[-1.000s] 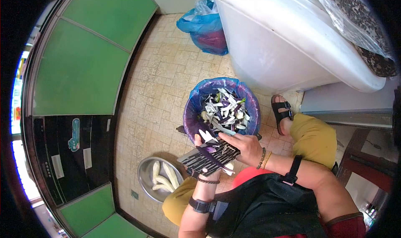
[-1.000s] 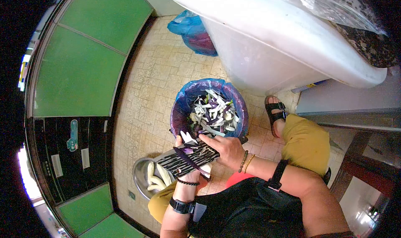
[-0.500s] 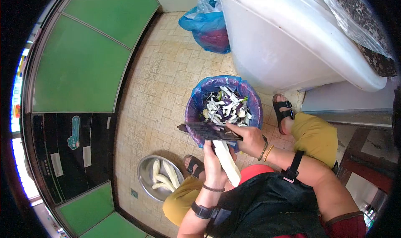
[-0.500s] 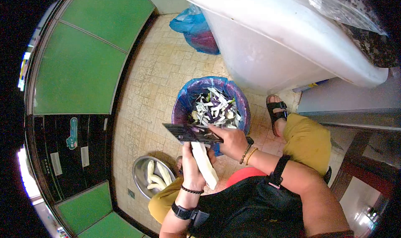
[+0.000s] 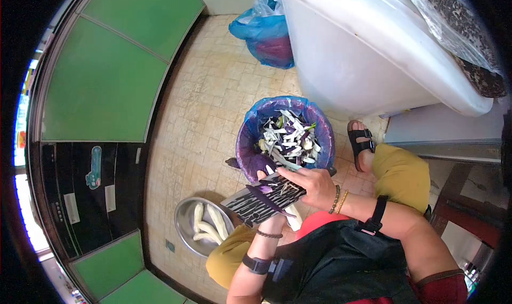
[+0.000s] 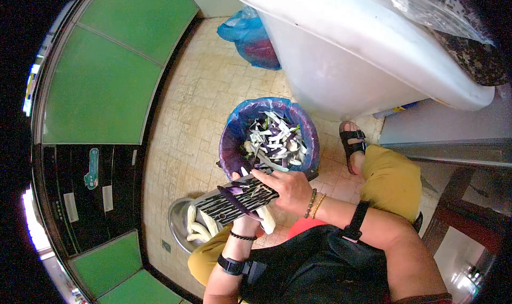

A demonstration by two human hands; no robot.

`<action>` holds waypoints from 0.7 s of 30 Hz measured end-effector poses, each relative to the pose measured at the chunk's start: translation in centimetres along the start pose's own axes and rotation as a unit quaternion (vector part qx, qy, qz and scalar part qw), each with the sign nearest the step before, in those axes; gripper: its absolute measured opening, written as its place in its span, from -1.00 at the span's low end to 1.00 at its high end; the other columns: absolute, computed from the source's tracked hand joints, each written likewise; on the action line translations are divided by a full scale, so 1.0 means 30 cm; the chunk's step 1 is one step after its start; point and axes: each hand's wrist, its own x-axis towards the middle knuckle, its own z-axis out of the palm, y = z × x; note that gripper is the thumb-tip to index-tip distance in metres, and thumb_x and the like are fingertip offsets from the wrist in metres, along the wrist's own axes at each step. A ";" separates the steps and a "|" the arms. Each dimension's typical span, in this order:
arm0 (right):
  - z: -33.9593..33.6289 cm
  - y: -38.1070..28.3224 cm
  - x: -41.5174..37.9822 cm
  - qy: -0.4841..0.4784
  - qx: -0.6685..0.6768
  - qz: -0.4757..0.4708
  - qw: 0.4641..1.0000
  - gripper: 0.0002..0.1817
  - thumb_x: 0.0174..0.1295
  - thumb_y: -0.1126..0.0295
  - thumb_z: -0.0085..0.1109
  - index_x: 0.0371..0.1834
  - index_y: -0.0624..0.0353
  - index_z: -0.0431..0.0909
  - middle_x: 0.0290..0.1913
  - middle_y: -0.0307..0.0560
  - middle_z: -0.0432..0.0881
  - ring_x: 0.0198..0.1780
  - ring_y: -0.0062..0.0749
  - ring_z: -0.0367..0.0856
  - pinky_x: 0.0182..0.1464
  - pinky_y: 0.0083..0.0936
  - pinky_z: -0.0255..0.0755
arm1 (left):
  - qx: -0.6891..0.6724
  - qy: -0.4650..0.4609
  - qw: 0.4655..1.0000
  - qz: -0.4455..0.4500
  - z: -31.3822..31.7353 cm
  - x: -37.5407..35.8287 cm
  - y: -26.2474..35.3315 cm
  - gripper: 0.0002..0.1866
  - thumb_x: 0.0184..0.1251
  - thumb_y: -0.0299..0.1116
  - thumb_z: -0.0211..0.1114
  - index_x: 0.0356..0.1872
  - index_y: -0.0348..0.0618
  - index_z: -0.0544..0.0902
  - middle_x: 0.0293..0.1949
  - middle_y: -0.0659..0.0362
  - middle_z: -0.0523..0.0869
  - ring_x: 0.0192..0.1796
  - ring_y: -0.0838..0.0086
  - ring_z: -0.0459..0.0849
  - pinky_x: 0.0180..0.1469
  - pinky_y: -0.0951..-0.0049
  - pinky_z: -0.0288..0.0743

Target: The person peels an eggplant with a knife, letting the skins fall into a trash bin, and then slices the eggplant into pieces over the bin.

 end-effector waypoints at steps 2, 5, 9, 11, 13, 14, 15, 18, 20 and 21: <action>-0.001 0.002 -0.001 0.016 0.000 -0.012 1.000 -0.30 -0.14 0.35 0.28 0.22 -0.03 0.38 -0.49 -0.11 0.50 -0.47 -0.20 0.56 -0.42 -0.34 0.47 | -0.002 0.011 1.000 -0.003 0.001 0.005 -0.001 -0.55 0.31 0.13 0.05 -0.16 -0.07 0.55 -0.25 0.17 0.64 -0.22 0.44 0.62 -0.13 0.42 0.53; -0.021 -0.025 -0.012 -0.035 -0.016 -0.023 0.999 -0.26 -0.17 0.36 0.28 0.24 -0.03 0.36 -0.49 -0.12 0.49 -0.48 -0.20 0.56 -0.41 -0.34 0.46 | -0.033 -0.057 0.997 -0.045 -0.014 0.006 0.027 -0.54 0.30 0.14 0.05 -0.16 -0.07 0.55 -0.24 0.17 0.64 -0.21 0.44 0.61 -0.12 0.42 0.52; -0.018 -0.021 -0.007 -0.010 -0.002 0.000 1.000 -0.30 -0.17 0.39 0.26 0.21 0.01 0.41 -0.49 -0.13 0.47 -0.48 -0.22 0.55 -0.42 -0.37 0.44 | -0.046 -0.138 0.985 -0.095 -0.035 0.002 0.040 -0.53 0.30 0.15 0.05 -0.16 -0.07 0.55 -0.24 0.17 0.64 -0.19 0.45 0.60 -0.09 0.43 0.50; -0.026 -0.021 -0.006 -0.021 -0.012 -0.001 1.000 -0.29 -0.17 0.40 0.26 0.22 0.00 0.40 -0.44 -0.12 0.51 -0.46 -0.21 0.56 -0.39 -0.36 0.45 | -0.042 -0.153 0.982 -0.100 -0.025 -0.001 0.039 -0.53 0.30 0.15 0.05 -0.15 -0.08 0.55 -0.24 0.17 0.64 -0.19 0.45 0.60 -0.09 0.43 0.50; -0.012 -0.007 -0.010 0.000 -0.024 0.008 1.000 -0.29 -0.16 0.42 0.25 0.23 0.01 0.38 -0.40 -0.10 0.54 -0.44 -0.20 0.57 -0.37 -0.35 0.46 | -0.021 -0.017 0.998 -0.051 0.026 -0.025 0.015 -0.58 0.29 0.10 0.10 -0.23 -0.08 0.56 -0.31 0.21 0.65 -0.27 0.51 0.62 -0.20 0.47 0.53; -0.012 -0.003 -0.011 0.000 -0.024 0.008 1.000 -0.29 -0.16 0.42 0.25 0.23 0.01 0.38 -0.40 -0.10 0.54 -0.44 -0.20 0.57 -0.37 -0.35 0.46 | -0.011 0.007 1.000 -0.019 0.037 -0.032 0.001 -0.60 0.30 0.09 0.10 -0.23 -0.06 0.56 -0.31 0.22 0.65 -0.27 0.51 0.61 -0.20 0.46 0.52; -0.013 0.001 -0.011 -0.006 -0.033 0.007 0.999 -0.29 -0.16 0.42 0.25 0.23 0.02 0.38 -0.39 -0.09 0.54 -0.43 -0.20 0.57 -0.37 -0.35 0.46 | -0.011 0.007 1.000 -0.020 0.033 -0.029 0.000 -0.60 0.30 0.09 0.10 -0.23 -0.06 0.56 -0.31 0.22 0.65 -0.27 0.51 0.61 -0.20 0.46 0.52; -0.007 0.008 -0.013 -0.013 -0.044 0.010 0.999 -0.28 -0.16 0.43 0.26 0.23 0.03 0.37 -0.38 -0.09 0.55 -0.42 -0.21 0.58 -0.36 -0.35 0.47 | -0.011 0.003 1.000 -0.010 0.006 -0.028 -0.007 -0.57 0.36 0.09 -0.01 -0.12 -0.05 0.54 -0.22 0.21 0.64 -0.19 0.44 0.59 -0.09 0.42 0.48; -0.008 0.012 -0.012 -0.012 -0.045 0.016 0.999 -0.28 -0.16 0.44 0.26 0.24 0.03 0.37 -0.38 -0.09 0.55 -0.42 -0.21 0.58 -0.35 -0.36 0.47 | -0.023 0.024 0.999 -0.015 0.009 -0.043 -0.011 -0.60 0.38 0.08 -0.05 -0.11 0.01 0.53 -0.21 0.22 0.64 -0.20 0.41 0.59 -0.14 0.34 0.50; -0.010 0.013 -0.011 -0.017 -0.047 0.015 0.999 -0.28 -0.16 0.45 0.26 0.23 0.03 0.37 -0.38 -0.09 0.55 -0.42 -0.21 0.58 -0.36 -0.36 0.47 | -0.018 0.029 0.999 -0.021 0.007 -0.044 -0.011 -0.61 0.38 0.08 -0.05 -0.11 0.03 0.53 -0.22 0.22 0.64 -0.20 0.40 0.59 -0.17 0.32 0.51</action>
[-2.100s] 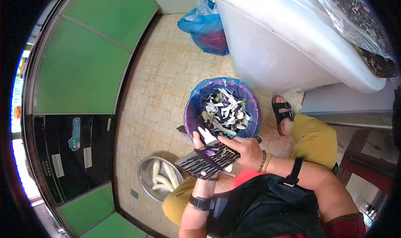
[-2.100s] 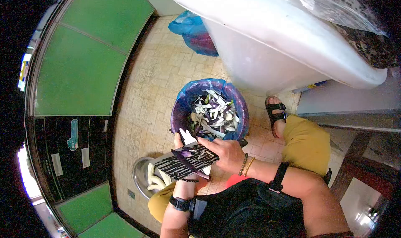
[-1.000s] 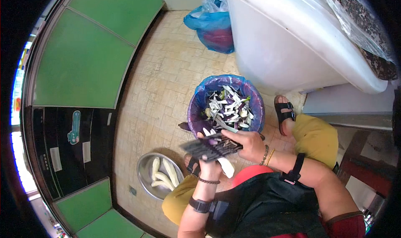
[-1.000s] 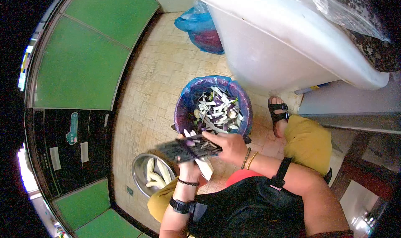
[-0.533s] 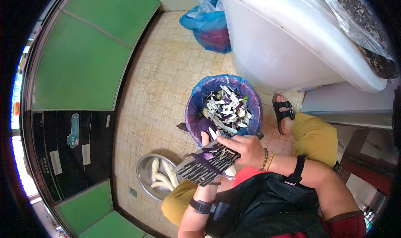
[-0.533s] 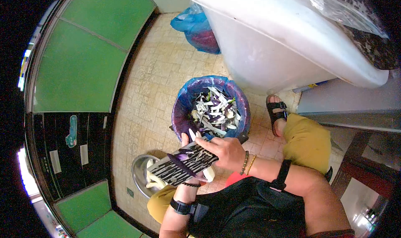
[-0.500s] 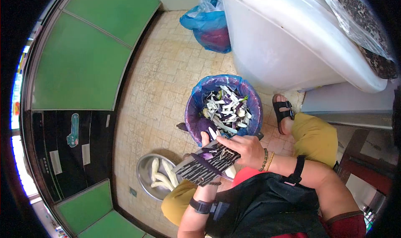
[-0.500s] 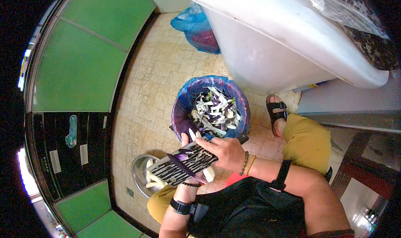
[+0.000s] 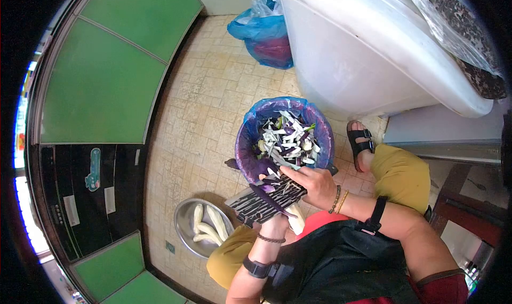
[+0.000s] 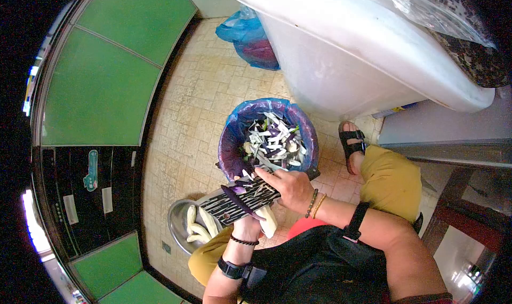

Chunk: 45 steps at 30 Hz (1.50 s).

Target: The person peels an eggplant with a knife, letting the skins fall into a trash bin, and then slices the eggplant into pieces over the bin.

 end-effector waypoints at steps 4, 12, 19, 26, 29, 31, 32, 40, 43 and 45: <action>0.014 0.002 -0.003 -0.008 -0.001 0.003 1.000 -0.27 -0.19 0.48 0.26 0.23 0.02 0.38 -0.37 -0.09 0.55 -0.41 -0.22 0.59 -0.37 -0.36 0.46 | 0.027 0.026 0.999 -0.009 -0.038 0.008 -0.006 -0.59 0.36 0.11 -0.04 -0.11 0.04 0.53 -0.23 0.23 0.64 -0.23 0.38 0.59 -0.24 0.28 0.51; 0.032 0.038 0.014 -0.010 0.020 0.081 0.996 -0.46 -0.03 0.30 0.19 0.13 0.01 0.46 -0.45 0.02 0.58 -0.42 -0.09 0.59 -0.38 -0.27 0.47 | 0.192 0.054 0.977 -0.081 0.085 -0.084 0.036 -0.59 0.41 0.00 -0.13 -0.31 -0.14 0.50 -0.46 0.17 0.56 -0.46 0.41 0.55 -0.46 0.41 0.46; 0.006 -0.017 0.011 -0.015 0.097 0.025 0.995 -0.32 -0.18 0.54 0.18 0.18 0.05 0.43 -0.28 0.04 0.63 -0.30 -0.12 0.63 -0.25 -0.33 0.48 | 0.114 0.023 0.993 0.022 -0.022 -0.015 0.033 -0.62 0.34 0.05 0.03 -0.14 -0.03 0.51 -0.29 0.24 0.61 -0.30 0.42 0.57 -0.27 0.35 0.49; -0.009 -0.008 0.021 0.024 0.078 0.040 0.996 -0.28 -0.21 0.57 0.15 0.21 0.04 0.40 -0.41 0.00 0.57 -0.39 -0.10 0.59 -0.33 -0.31 0.46 | 0.159 0.023 0.985 -0.059 -0.003 -0.043 0.016 -0.57 0.39 0.03 -0.13 -0.16 -0.09 0.54 -0.39 0.18 0.63 -0.48 0.39 0.57 -0.50 0.40 0.46; -0.004 -0.031 0.010 -0.004 0.055 0.015 0.998 -0.30 -0.18 0.43 0.23 0.21 0.01 0.40 -0.40 -0.07 0.56 -0.43 -0.16 0.59 -0.40 -0.34 0.47 | 0.048 0.013 0.999 -0.014 -0.036 0.002 0.023 -0.55 0.35 0.06 -0.05 -0.17 -0.14 0.55 -0.35 0.12 0.65 -0.39 0.37 0.63 -0.34 0.37 0.56; 0.007 -0.042 -0.004 -0.007 0.056 -0.018 0.998 -0.25 -0.20 0.43 0.24 0.25 -0.06 0.36 -0.54 -0.16 0.43 -0.51 -0.25 0.54 -0.48 -0.38 0.43 | -0.057 -0.086 0.992 -0.078 -0.027 0.000 0.081 -0.53 0.29 0.07 0.06 -0.22 -0.20 0.59 -0.29 0.05 0.69 -0.28 0.34 0.69 -0.19 0.35 0.61; 0.007 -0.044 -0.004 -0.006 0.056 -0.018 0.998 -0.25 -0.20 0.43 0.24 0.25 -0.06 0.36 -0.54 -0.16 0.43 -0.51 -0.25 0.54 -0.48 -0.38 0.43 | -0.057 -0.086 0.992 -0.078 -0.025 0.003 0.081 -0.53 0.29 0.07 0.06 -0.22 -0.20 0.59 -0.29 0.05 0.69 -0.28 0.34 0.69 -0.19 0.35 0.61; -0.013 -0.057 -0.002 0.000 0.053 -0.010 0.999 -0.30 -0.16 0.43 0.26 0.21 0.05 0.40 -0.51 -0.11 0.48 -0.48 -0.23 0.55 -0.40 -0.37 0.42 | -0.048 -0.046 0.997 -0.029 -0.042 0.008 0.033 -0.55 0.31 0.10 0.03 -0.18 -0.10 0.56 -0.24 0.16 0.68 -0.25 0.38 0.66 -0.16 0.40 0.59; -0.004 -0.040 -0.007 -0.016 0.028 -0.006 0.999 -0.31 -0.10 0.39 0.26 0.24 0.04 0.36 -0.47 -0.10 0.50 -0.46 -0.22 0.56 -0.40 -0.37 0.43 | -0.033 -0.094 0.995 -0.024 -0.076 -0.007 0.013 -0.57 0.36 0.05 -0.03 -0.08 -0.09 0.52 -0.18 0.17 0.64 -0.14 0.37 0.60 -0.06 0.36 0.52; 0.007 -0.028 -0.005 -0.002 0.033 -0.005 0.999 -0.32 -0.09 0.39 0.25 0.24 0.04 0.36 -0.46 -0.10 0.50 -0.46 -0.22 0.56 -0.40 -0.37 0.44 | -0.006 -0.049 0.999 -0.006 -0.089 -0.016 -0.004 -0.59 0.39 0.00 -0.06 -0.02 -0.08 0.48 -0.07 0.17 0.59 -0.03 0.38 0.55 0.04 0.34 0.45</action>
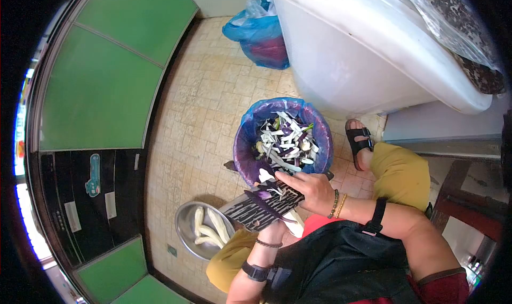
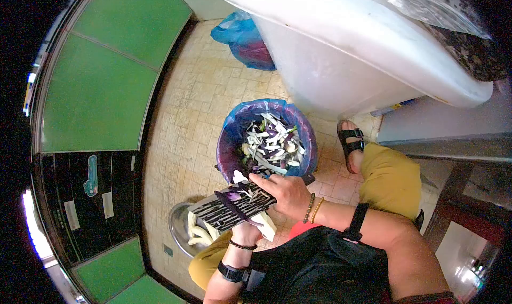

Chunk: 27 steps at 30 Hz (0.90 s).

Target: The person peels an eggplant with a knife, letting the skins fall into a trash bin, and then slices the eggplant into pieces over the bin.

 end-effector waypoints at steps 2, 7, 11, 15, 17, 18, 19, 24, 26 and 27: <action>0.002 0.003 0.002 0.012 0.005 -0.002 1.000 -0.33 -0.08 0.39 0.25 0.24 0.04 0.36 -0.46 -0.10 0.50 -0.45 -0.22 0.56 -0.40 -0.36 0.44 | 0.021 -0.013 1.000 0.016 0.011 -0.008 -0.003 -0.59 0.38 0.00 -0.06 -0.02 -0.08 0.48 -0.08 0.17 0.59 -0.04 0.38 0.55 0.04 0.35 0.45; -0.003 -0.001 0.007 -0.007 -0.004 0.011 1.000 -0.33 -0.10 0.43 0.22 0.22 0.04 0.38 -0.42 -0.09 0.54 -0.42 -0.20 0.58 -0.39 -0.34 0.46 | 0.033 0.023 0.998 0.040 0.026 -0.010 -0.010 -0.60 0.36 0.02 -0.04 -0.06 -0.06 0.49 -0.15 0.19 0.62 -0.13 0.39 0.58 -0.07 0.32 0.49; 0.012 0.023 0.008 0.011 0.011 0.029 0.999 -0.32 -0.14 0.49 0.22 0.21 0.04 0.39 -0.33 -0.08 0.59 -0.37 -0.18 0.60 -0.35 -0.34 0.48 | 0.094 0.071 0.993 0.007 0.109 -0.039 0.016 -0.61 0.35 0.06 -0.04 -0.13 -0.03 0.50 -0.28 0.24 0.62 -0.32 0.42 0.58 -0.35 0.35 0.48; 0.010 0.014 0.011 -0.012 0.015 0.046 0.999 -0.29 -0.19 0.54 0.21 0.21 0.03 0.39 -0.24 -0.07 0.62 -0.30 -0.16 0.62 -0.31 -0.34 0.50 | 0.103 0.058 0.993 0.017 0.092 -0.032 0.014 -0.59 0.33 0.09 -0.03 -0.14 -0.02 0.50 -0.28 0.25 0.62 -0.32 0.43 0.58 -0.38 0.37 0.47; 0.021 0.026 0.007 -0.005 0.020 0.041 0.999 -0.28 -0.20 0.54 0.21 0.21 0.02 0.39 -0.23 -0.07 0.62 -0.29 -0.16 0.62 -0.30 -0.34 0.50 | 0.099 0.066 0.993 0.008 0.108 -0.042 0.019 -0.58 0.32 0.11 -0.01 -0.14 -0.02 0.50 -0.27 0.24 0.61 -0.33 0.42 0.57 -0.38 0.37 0.46; 0.027 0.031 0.006 0.006 0.016 0.033 0.999 -0.28 -0.17 0.47 0.24 0.22 0.01 0.37 -0.30 -0.06 0.60 -0.34 -0.13 0.61 -0.33 -0.31 0.49 | 0.100 0.066 0.993 0.008 0.111 -0.045 0.020 -0.58 0.32 0.11 -0.01 -0.14 -0.02 0.50 -0.27 0.24 0.61 -0.33 0.42 0.57 -0.38 0.37 0.46; 0.034 0.036 0.006 0.018 0.012 0.025 0.999 -0.28 -0.15 0.40 0.26 0.24 -0.01 0.36 -0.38 -0.04 0.57 -0.39 -0.10 0.60 -0.36 -0.29 0.49 | 0.091 0.055 0.994 -0.006 0.113 -0.049 0.019 -0.57 0.32 0.12 -0.04 -0.20 -0.04 0.51 -0.35 0.23 0.60 -0.39 0.41 0.55 -0.41 0.39 0.45; 0.055 0.088 0.037 0.040 0.039 0.143 0.988 -0.55 -0.01 0.44 0.09 0.04 0.06 0.52 -0.47 0.18 0.58 -0.42 0.04 0.60 -0.35 -0.18 0.46 | 0.145 0.027 0.986 -0.071 0.173 -0.080 0.007 -0.43 0.34 0.18 -0.23 -0.41 -0.15 0.49 -0.60 0.14 0.49 -0.61 0.37 0.44 -0.55 0.42 0.33; 0.049 0.083 0.039 0.032 0.038 0.148 0.988 -0.55 -0.02 0.47 0.07 0.04 0.06 0.53 -0.46 0.21 0.58 -0.42 0.05 0.60 -0.34 -0.18 0.46 | 0.115 0.043 0.990 -0.070 0.186 -0.072 0.022 -0.44 0.35 0.17 -0.24 -0.38 -0.14 0.49 -0.59 0.13 0.50 -0.60 0.36 0.44 -0.55 0.42 0.32; 0.051 0.077 0.035 0.025 0.043 0.151 0.987 -0.54 -0.02 0.46 0.09 0.05 0.05 0.52 -0.41 0.19 0.60 -0.39 0.04 0.60 -0.32 -0.19 0.47 | 0.076 0.084 0.992 -0.062 0.202 -0.064 0.039 -0.45 0.35 0.16 -0.23 -0.36 -0.14 0.49 -0.58 0.13 0.51 -0.59 0.35 0.44 -0.55 0.42 0.31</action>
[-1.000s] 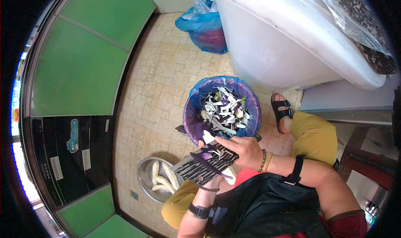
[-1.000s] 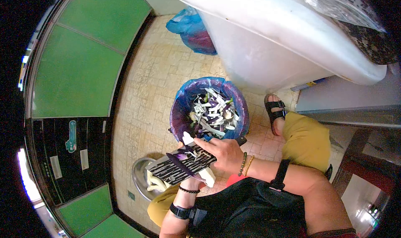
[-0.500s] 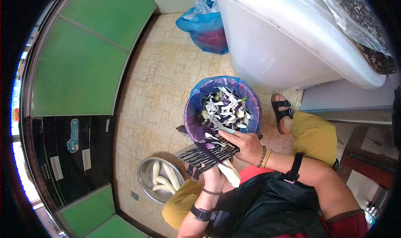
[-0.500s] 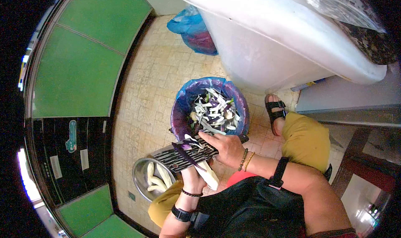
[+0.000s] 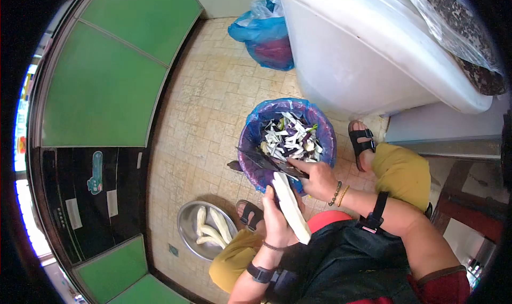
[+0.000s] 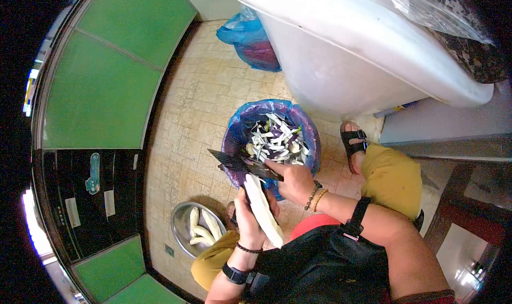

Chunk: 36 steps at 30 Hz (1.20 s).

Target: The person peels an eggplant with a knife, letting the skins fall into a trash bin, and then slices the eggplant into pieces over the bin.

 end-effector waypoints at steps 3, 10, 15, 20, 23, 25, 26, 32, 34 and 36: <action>-0.014 -0.046 -0.007 -0.002 0.037 -0.047 0.998 -0.49 -0.04 0.44 0.13 0.09 0.03 0.50 -0.28 0.16 0.62 -0.31 0.01 0.61 -0.28 -0.21 0.48 | 0.011 0.024 0.999 0.046 -0.081 0.064 -0.004 -0.50 0.34 0.15 -0.14 -0.22 -0.10 0.50 -0.44 0.16 0.57 -0.48 0.38 0.52 -0.45 0.40 0.42; -0.052 -0.089 -0.026 -0.053 -0.042 -0.133 0.989 -0.31 -0.11 0.39 0.26 0.24 -0.08 0.39 -0.50 -0.12 0.48 -0.48 -0.21 0.54 -0.40 -0.38 0.45 | 0.056 -0.028 0.988 0.138 -0.234 0.133 -0.085 -0.49 0.37 0.08 -0.10 0.14 -0.07 0.39 0.06 0.15 0.53 0.10 0.31 0.49 0.18 0.25 0.36; -0.055 -0.074 -0.031 -0.019 -0.067 -0.168 0.983 -0.33 -0.11 0.36 0.24 0.22 -0.04 0.40 -0.49 -0.15 0.46 -0.47 -0.26 0.55 -0.43 -0.37 0.44 | 0.098 -0.085 0.981 0.145 -0.277 0.151 -0.109 -0.58 0.42 -0.04 -0.10 0.14 -0.07 0.36 0.07 0.15 0.50 0.06 0.32 0.49 0.13 0.27 0.39; -0.060 -0.062 -0.030 -0.021 -0.078 -0.151 0.985 -0.29 -0.16 0.44 0.23 0.23 -0.04 0.39 -0.47 -0.14 0.47 -0.44 -0.24 0.55 -0.41 -0.37 0.45 | 0.103 -0.042 0.985 0.133 -0.271 0.147 -0.110 -0.70 0.43 -0.22 -0.07 0.08 -0.09 0.37 -0.01 0.14 0.52 -0.02 0.35 0.53 0.00 0.29 0.46; -0.052 -0.039 -0.027 -0.029 -0.056 -0.138 0.988 -0.21 -0.24 0.55 0.21 0.26 -0.06 0.36 -0.44 -0.11 0.48 -0.41 -0.19 0.56 -0.36 -0.32 0.47 | 0.218 -0.020 0.965 0.148 -0.217 0.118 -0.085 -0.73 0.40 -0.36 -0.01 0.07 -0.16 0.37 -0.07 0.16 0.52 -0.05 0.40 0.52 -0.04 0.39 0.46; -0.060 -0.043 -0.027 -0.039 -0.067 -0.129 0.989 -0.20 -0.24 0.55 0.20 0.26 -0.07 0.35 -0.43 -0.11 0.48 -0.40 -0.19 0.56 -0.36 -0.32 0.47 | 0.206 -0.015 0.970 0.126 -0.208 0.111 -0.077 -0.72 0.39 -0.40 0.00 0.08 -0.23 0.36 -0.02 0.15 0.49 -0.01 0.46 0.48 0.01 0.46 0.43; -0.062 -0.046 -0.027 -0.049 -0.079 -0.121 0.988 -0.20 -0.24 0.55 0.20 0.26 -0.08 0.35 -0.43 -0.11 0.49 -0.39 -0.19 0.57 -0.35 -0.32 0.47 | 0.193 0.001 0.974 0.119 -0.200 0.108 -0.078 -0.73 0.40 -0.40 -0.01 0.07 -0.23 0.36 -0.03 0.15 0.49 -0.01 0.46 0.48 0.00 0.47 0.43; -0.055 -0.035 -0.021 -0.041 -0.082 -0.123 0.988 -0.36 -0.10 0.44 0.18 0.20 -0.05 0.41 -0.42 -0.03 0.56 -0.41 -0.16 0.60 -0.37 -0.30 0.49 | 0.282 0.022 0.949 0.139 -0.224 0.112 -0.074 -0.75 0.43 -0.36 -0.07 0.03 -0.20 0.39 -0.10 0.17 0.52 -0.11 0.46 0.51 -0.12 0.48 0.45; -0.048 -0.018 -0.015 -0.047 -0.073 -0.109 0.990 -0.35 -0.11 0.46 0.17 0.20 -0.05 0.41 -0.41 -0.02 0.57 -0.40 -0.13 0.60 -0.36 -0.28 0.49 | 0.403 -0.004 0.888 0.222 -0.253 0.134 -0.077 -0.76 0.42 -0.29 -0.10 -0.06 -0.16 0.45 -0.22 0.14 0.57 -0.30 0.42 0.57 -0.32 0.43 0.48; -0.046 -0.002 -0.010 -0.053 -0.063 -0.093 0.992 -0.35 -0.13 0.48 0.16 0.19 -0.04 0.42 -0.40 0.00 0.58 -0.40 -0.11 0.59 -0.35 -0.27 0.49 | 0.436 -0.010 0.865 0.248 -0.245 0.123 -0.054 -0.72 0.39 -0.37 -0.15 -0.03 -0.23 0.46 -0.16 0.07 0.57 -0.18 0.38 0.57 -0.17 0.41 0.46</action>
